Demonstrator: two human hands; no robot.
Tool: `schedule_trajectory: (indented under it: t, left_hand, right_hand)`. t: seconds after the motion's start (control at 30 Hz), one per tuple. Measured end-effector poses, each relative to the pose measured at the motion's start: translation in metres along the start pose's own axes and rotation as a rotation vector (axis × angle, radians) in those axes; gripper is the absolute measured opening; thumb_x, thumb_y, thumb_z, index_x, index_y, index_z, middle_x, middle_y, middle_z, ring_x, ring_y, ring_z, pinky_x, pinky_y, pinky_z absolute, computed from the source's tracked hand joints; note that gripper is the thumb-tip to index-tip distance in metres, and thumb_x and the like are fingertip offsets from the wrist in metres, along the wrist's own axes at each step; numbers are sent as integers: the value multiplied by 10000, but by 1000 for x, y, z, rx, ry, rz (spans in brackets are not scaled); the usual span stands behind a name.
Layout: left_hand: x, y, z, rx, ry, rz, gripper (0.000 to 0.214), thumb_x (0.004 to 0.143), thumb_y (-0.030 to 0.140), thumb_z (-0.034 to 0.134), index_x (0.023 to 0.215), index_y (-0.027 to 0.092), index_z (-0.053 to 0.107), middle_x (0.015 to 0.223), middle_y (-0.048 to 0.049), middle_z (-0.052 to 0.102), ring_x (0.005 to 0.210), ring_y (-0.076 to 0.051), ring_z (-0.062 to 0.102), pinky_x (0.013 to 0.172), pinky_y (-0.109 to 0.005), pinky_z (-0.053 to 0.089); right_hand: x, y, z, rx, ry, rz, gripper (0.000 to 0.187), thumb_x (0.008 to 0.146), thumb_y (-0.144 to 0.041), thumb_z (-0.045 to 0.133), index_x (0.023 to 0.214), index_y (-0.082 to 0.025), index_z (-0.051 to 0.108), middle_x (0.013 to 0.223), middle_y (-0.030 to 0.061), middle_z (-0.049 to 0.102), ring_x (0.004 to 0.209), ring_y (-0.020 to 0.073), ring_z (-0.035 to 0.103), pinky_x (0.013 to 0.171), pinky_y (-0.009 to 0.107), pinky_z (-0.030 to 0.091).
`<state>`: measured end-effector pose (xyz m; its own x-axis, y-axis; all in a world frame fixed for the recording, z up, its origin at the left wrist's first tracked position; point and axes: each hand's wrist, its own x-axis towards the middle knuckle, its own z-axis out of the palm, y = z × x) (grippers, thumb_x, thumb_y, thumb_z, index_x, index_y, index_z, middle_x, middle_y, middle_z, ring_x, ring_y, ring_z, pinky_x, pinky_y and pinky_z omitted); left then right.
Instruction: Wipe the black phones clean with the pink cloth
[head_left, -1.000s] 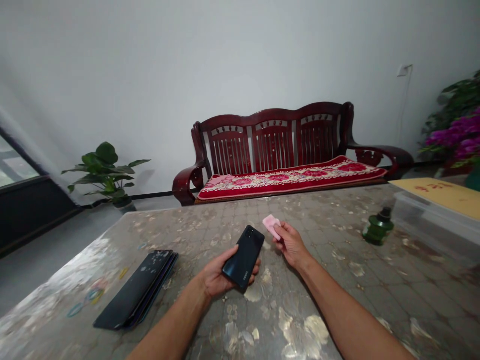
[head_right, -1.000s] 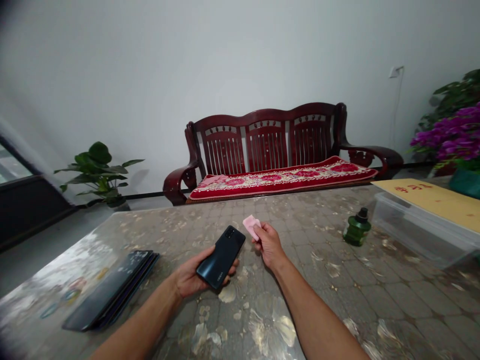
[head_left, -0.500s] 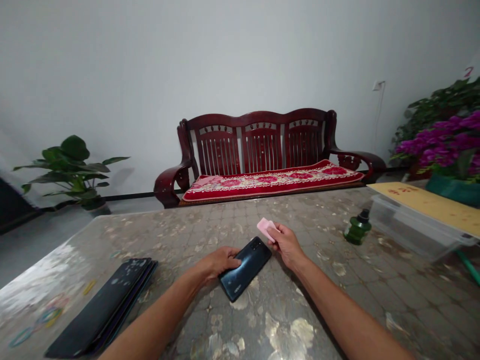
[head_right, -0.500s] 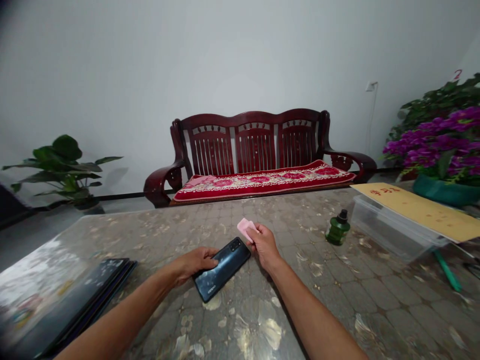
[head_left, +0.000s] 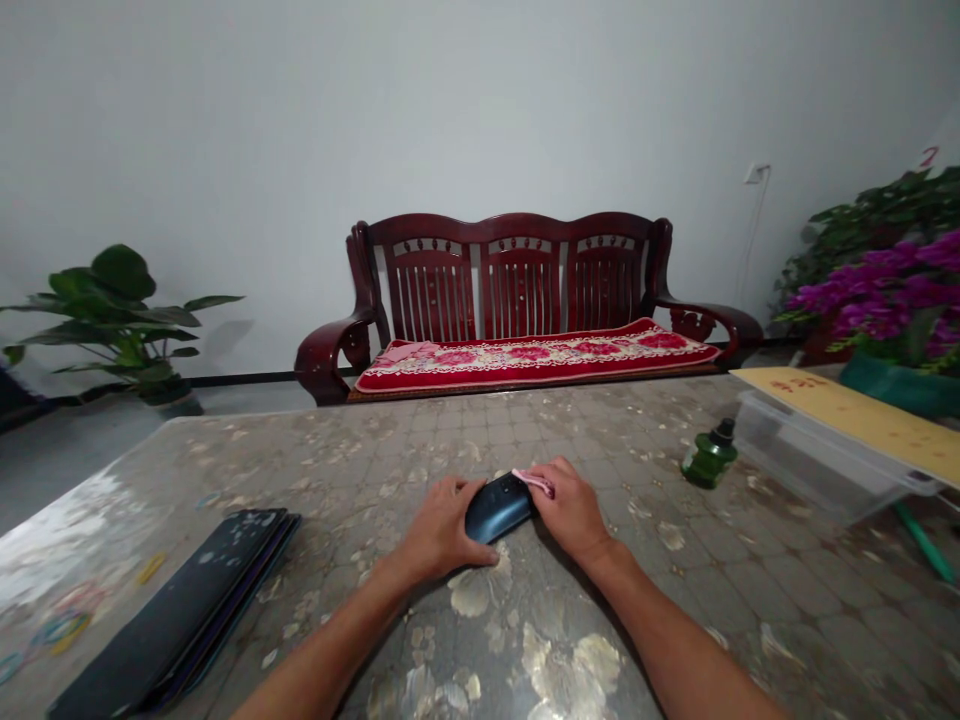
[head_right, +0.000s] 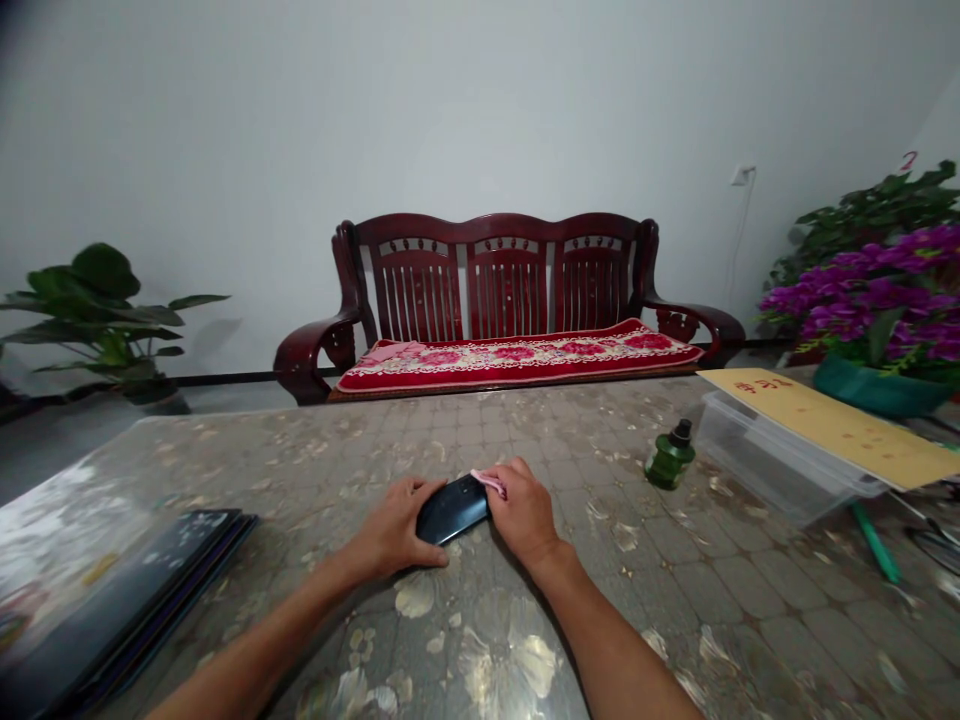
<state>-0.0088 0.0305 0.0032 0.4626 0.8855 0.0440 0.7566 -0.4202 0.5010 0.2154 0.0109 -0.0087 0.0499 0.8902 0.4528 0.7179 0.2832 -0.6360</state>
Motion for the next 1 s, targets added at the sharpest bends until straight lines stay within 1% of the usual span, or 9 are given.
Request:
schedule_trajectory:
  t: [0.07, 0.13, 0.27, 0.43, 0.53, 0.6, 0.7, 0.83, 1.0]
  left_hand:
    - [-2, 0, 2, 36, 6, 16, 990, 508, 425, 859, 1408, 194, 517, 1290, -139, 540, 1196, -348, 511, 1038, -438, 413]
    - [-2, 2, 2, 48, 5, 29, 926, 543, 400, 840, 1389, 190, 527, 1236, -126, 547, 1156, -329, 527, 1015, -416, 429]
    - [-3, 6, 0, 83, 9, 10, 785, 629, 347, 777, 1355, 155, 549, 1146, -125, 575, 1105, -320, 546, 990, -414, 437]
    - [-5, 8, 4, 104, 44, -28, 744, 675, 368, 740, 1364, 174, 537, 1190, -135, 585, 1141, -337, 530, 1007, -455, 414]
    - [-8, 5, 5, 78, 57, -5, 732, 686, 342, 725, 1372, 178, 528, 1220, -134, 588, 1157, -333, 525, 1017, -454, 407]
    - [-12, 2, 2, 75, 51, 1, 787, 668, 325, 733, 1402, 169, 498, 1251, -142, 582, 1180, -342, 514, 1033, -466, 394]
    - [-24, -4, -5, 84, 38, -37, 881, 628, 324, 755, 1441, 167, 453, 1293, -152, 565, 1210, -363, 497, 1056, -495, 371]
    - [-42, -14, -12, 54, 44, -104, 835, 640, 283, 726, 1428, 205, 462, 1309, -134, 573, 1229, -349, 498, 1074, -483, 361]
    - [-49, -22, -11, -44, 104, -63, 764, 657, 250, 719, 1388, 217, 502, 1290, -115, 612, 1202, -326, 533, 1076, -449, 377]
  right_hand:
    - [-3, -4, -1, -81, -54, -56, 265, 885, -143, 546, 990, -275, 749, 861, 12, 623, 772, 150, 612, 708, 238, 421]
    - [-6, -7, -3, -158, -102, -104, 280, 894, -120, 548, 1013, -281, 744, 880, 15, 620, 788, 147, 612, 714, 229, 422]
    - [-8, -14, -5, -324, -154, -164, 185, 918, -165, 575, 984, -245, 728, 896, 32, 614, 847, 167, 602, 722, 238, 414]
    - [-10, -27, -5, -464, -204, -212, 132, 916, -190, 590, 875, -212, 713, 898, 54, 619, 864, 187, 584, 729, 260, 403]
    - [-11, -32, -3, -459, -260, -261, 161, 939, -188, 563, 912, -219, 719, 897, 52, 624, 860, 182, 582, 734, 260, 403]
    - [-11, -31, -3, -440, -279, -283, 174, 950, -186, 551, 941, -223, 720, 901, 49, 623, 861, 178, 582, 739, 258, 406]
    - [-9, -23, -3, -439, -228, -251, 195, 939, -156, 549, 989, -232, 722, 902, 46, 619, 873, 182, 581, 753, 259, 413]
    - [-8, -17, -1, -421, -207, -207, 202, 903, -116, 556, 965, -215, 722, 888, 49, 603, 851, 183, 581, 738, 259, 426]
    - [-11, -26, 5, -344, -268, -264, 254, 876, -68, 530, 962, -224, 711, 907, 46, 602, 849, 175, 582, 738, 248, 435]
